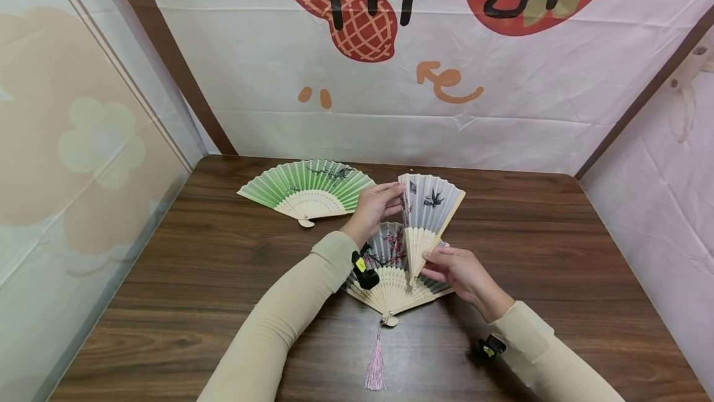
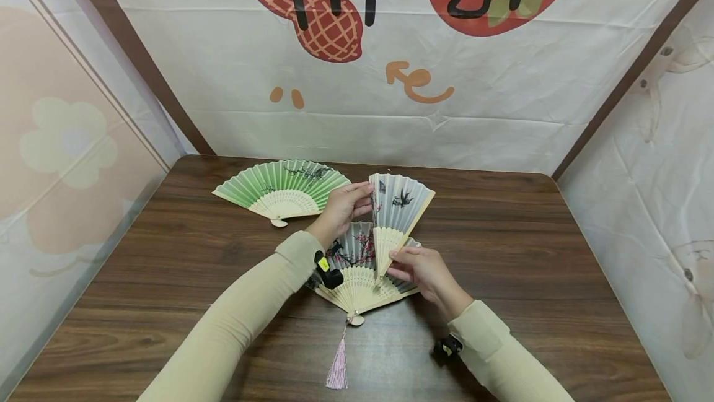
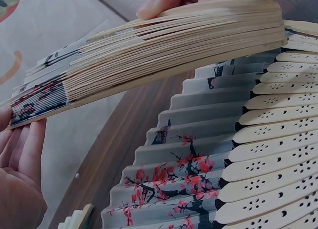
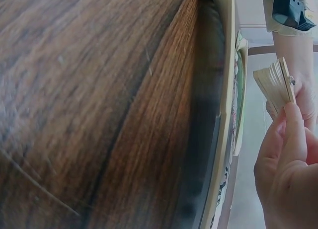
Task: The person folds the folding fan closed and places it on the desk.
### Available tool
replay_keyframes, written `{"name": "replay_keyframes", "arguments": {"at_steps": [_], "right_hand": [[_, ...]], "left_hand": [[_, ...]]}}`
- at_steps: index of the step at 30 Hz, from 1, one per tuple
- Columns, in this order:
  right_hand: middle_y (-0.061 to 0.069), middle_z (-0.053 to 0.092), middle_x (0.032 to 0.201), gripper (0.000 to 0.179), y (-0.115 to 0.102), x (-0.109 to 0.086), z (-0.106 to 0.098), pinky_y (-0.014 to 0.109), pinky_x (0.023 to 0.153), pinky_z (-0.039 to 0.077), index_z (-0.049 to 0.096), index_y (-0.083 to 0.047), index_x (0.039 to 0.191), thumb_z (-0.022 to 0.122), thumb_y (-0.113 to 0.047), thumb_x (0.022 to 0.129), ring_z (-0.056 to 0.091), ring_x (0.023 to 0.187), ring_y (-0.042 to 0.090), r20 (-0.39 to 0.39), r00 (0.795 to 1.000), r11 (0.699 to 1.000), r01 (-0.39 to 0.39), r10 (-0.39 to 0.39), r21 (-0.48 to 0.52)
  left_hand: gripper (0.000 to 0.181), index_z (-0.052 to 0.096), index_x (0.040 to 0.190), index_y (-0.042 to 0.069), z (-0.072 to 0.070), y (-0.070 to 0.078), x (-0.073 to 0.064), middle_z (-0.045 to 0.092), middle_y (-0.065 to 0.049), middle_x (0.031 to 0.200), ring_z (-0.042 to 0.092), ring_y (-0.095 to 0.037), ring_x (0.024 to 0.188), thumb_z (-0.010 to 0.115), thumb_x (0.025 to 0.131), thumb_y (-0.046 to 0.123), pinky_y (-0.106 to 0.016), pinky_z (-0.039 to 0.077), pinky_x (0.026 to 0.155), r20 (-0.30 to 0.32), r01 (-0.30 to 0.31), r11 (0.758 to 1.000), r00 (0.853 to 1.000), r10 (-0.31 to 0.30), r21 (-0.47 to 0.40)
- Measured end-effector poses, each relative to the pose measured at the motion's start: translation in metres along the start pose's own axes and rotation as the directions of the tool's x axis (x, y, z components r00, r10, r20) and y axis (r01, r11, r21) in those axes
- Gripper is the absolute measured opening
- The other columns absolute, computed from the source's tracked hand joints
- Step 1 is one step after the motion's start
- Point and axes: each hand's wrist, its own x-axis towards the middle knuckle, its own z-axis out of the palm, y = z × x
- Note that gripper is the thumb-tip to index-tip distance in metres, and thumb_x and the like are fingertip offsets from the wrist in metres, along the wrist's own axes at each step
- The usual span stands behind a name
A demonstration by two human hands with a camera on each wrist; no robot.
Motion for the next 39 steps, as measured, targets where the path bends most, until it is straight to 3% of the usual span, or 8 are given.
{"name": "replay_keyframes", "arguments": {"at_steps": [9, 22, 27, 39], "right_hand": [[0.001, 0.066, 0.077, 0.019, 0.0006, 0.001, 0.0003, 0.024, 0.079, 0.056, 0.066, -0.009, 0.076, 0.056, 0.001, 0.09, 0.065, 0.076, 0.012, 0.005, 1.0, 1.0, -0.011, 0.011, -0.025], [0.0, 0.066, 0.077, 0.024, 0.0012, 0.0008, 0.0017, 0.025, 0.077, 0.057, 0.066, -0.01, 0.076, 0.053, 0.003, 0.09, 0.065, 0.075, 0.011, 0.024, 1.0, 0.999, -0.017, 0.018, -0.04], [0.0, 0.066, 0.076, 0.022, 0.0005, 0.0001, 0.0023, 0.026, 0.077, 0.057, 0.066, -0.009, 0.076, 0.054, 0.003, 0.09, 0.065, 0.074, 0.011, 0.027, 0.999, 0.999, -0.018, 0.019, -0.048], [0.001, 0.065, 0.076, 0.018, -0.0011, -0.002, 0.0059, 0.025, 0.078, 0.057, 0.066, -0.008, 0.076, 0.056, 0.002, 0.089, 0.065, 0.073, 0.01, 0.04, 0.999, 0.995, -0.02, 0.024, -0.094]], "left_hand": [[0.034, 0.065, 0.11, 0.001, 0.0005, 0.0004, -0.0016, 0.069, 0.001, 0.078, 0.064, -0.008, 0.064, 0.073, 0.08, 0.015, -0.025, 0.058, 0.07, 0.004, 0.007, 1.0, 1.0, -0.007, -0.012], [0.034, 0.064, 0.112, 0.001, 0.0032, -0.0016, -0.0029, 0.071, -0.006, 0.095, 0.066, -0.01, 0.069, 0.071, 0.082, 0.013, -0.029, 0.059, 0.073, 0.016, 0.002, 1.0, 1.0, -0.002, 0.004], [0.033, 0.064, 0.112, 0.0, 0.0043, -0.002, -0.0031, 0.072, -0.006, 0.094, 0.066, -0.01, 0.068, 0.071, 0.082, 0.012, -0.028, 0.059, 0.071, 0.021, 0.0, 1.0, 1.0, 0.0, -0.004], [0.032, 0.066, 0.111, 0.005, 0.006, -0.0014, -0.0068, 0.069, -0.009, 0.106, 0.067, -0.011, 0.075, 0.072, 0.082, 0.016, -0.03, 0.058, 0.077, 0.031, 0.003, 0.999, 1.0, -0.005, 0.046]]}}
